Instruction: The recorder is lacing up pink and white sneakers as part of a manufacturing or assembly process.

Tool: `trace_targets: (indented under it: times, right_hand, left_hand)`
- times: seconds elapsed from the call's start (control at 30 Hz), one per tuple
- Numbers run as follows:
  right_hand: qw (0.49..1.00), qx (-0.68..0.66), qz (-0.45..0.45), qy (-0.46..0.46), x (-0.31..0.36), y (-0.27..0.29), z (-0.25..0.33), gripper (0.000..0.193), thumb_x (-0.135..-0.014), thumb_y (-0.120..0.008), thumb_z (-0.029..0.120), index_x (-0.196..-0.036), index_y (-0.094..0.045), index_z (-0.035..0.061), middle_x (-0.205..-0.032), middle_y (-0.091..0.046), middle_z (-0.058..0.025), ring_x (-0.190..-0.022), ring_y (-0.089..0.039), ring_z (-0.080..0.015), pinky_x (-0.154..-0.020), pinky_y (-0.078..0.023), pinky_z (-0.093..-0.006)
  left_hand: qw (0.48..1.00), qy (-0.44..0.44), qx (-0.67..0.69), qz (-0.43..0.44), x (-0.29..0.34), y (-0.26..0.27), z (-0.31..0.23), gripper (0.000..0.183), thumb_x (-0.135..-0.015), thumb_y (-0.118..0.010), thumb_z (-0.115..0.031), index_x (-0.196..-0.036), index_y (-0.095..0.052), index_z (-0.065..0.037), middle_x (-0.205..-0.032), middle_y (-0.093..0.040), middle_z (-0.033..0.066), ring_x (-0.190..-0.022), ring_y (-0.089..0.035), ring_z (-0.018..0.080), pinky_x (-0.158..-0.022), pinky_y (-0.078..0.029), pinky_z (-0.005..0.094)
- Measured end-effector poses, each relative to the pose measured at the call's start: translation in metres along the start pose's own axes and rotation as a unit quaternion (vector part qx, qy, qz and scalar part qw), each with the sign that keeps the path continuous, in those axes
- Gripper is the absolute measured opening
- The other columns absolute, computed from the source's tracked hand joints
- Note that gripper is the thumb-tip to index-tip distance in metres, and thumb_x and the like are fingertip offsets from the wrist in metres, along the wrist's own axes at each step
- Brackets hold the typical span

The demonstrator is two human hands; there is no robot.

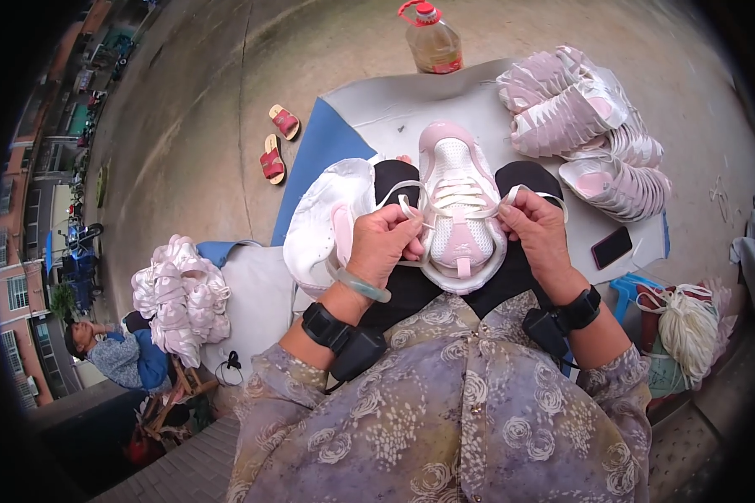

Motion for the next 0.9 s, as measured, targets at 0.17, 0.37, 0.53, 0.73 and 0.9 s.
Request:
trace_targets:
  times: [0.17,0.37,0.53,0.73,0.9]
  right_hand:
    - [0.946,0.216,0.015,0.241,0.002,-0.013,0.024,0.011,-0.077,-0.064,0.005,-0.077,-0.054,0.0005,-0.062,-0.053,-0.0021,-0.054,-0.048,-0.0124,-0.052,-0.039,-0.0253]
    - [0.957,0.252,0.017,0.144,0.001,-0.014,0.020,0.012,-0.074,-0.066,0.004,-0.075,-0.054,0.0008,-0.064,-0.049,-0.0071,-0.056,-0.048,-0.0162,-0.053,-0.040,-0.0283]
    - [0.927,0.302,-0.014,0.220,0.015,-0.020,0.033,0.014,-0.073,-0.067,0.004,-0.076,-0.053,0.0007,-0.065,-0.049,-0.0074,-0.055,-0.047,-0.0164,-0.052,-0.039,-0.0281]
    - [0.908,0.345,0.014,0.239,0.020,-0.026,0.036,0.022,-0.071,-0.070,0.008,-0.085,-0.053,0.0019,-0.073,-0.051,-0.0086,-0.062,-0.050,-0.0165,-0.057,-0.042,-0.0281]
    - [0.938,0.292,-0.014,0.187,0.021,-0.021,0.030,0.031,-0.068,-0.074,0.012,-0.090,-0.054,0.0021,-0.075,-0.052,-0.0045,-0.065,-0.049,-0.0141,-0.062,-0.044,-0.0266]
  left_hand:
    - [0.999,0.013,-0.043,-0.004,-0.001,0.003,0.001,0.011,-0.089,-0.056,-0.014,-0.087,-0.057,-0.003,-0.068,-0.058,0.0015,-0.054,-0.056,0.0065,-0.048,-0.046,0.0189]
    - [0.998,-0.022,-0.036,-0.043,-0.008,0.001,0.006,0.013,-0.090,-0.053,-0.016,-0.082,-0.054,-0.005,-0.062,-0.055,0.0000,-0.047,-0.052,0.0055,-0.042,-0.040,0.0180]
    - [0.992,-0.040,-0.097,-0.075,-0.008,-0.002,0.005,0.011,-0.089,-0.050,-0.012,-0.081,-0.053,-0.006,-0.059,-0.054,-0.0012,-0.044,-0.048,0.0041,-0.039,-0.038,0.0183]
    - [0.985,-0.077,-0.133,-0.078,-0.007,0.002,0.013,0.013,-0.090,-0.049,-0.010,-0.079,-0.051,-0.005,-0.059,-0.052,-0.0007,-0.044,-0.048,0.0042,-0.039,-0.039,0.0192]
    - [0.978,-0.102,-0.162,-0.078,-0.011,-0.001,0.014,0.012,-0.087,-0.051,-0.010,-0.078,-0.050,-0.003,-0.059,-0.054,0.0029,-0.047,-0.052,0.0102,-0.043,-0.043,0.0243]
Point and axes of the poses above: each hand's wrist, its own x-axis away from the middle knuckle, its own y-axis out of the back of the hand, z = x × y, the point moved 5 cm from there along -x, towards the middle knuckle
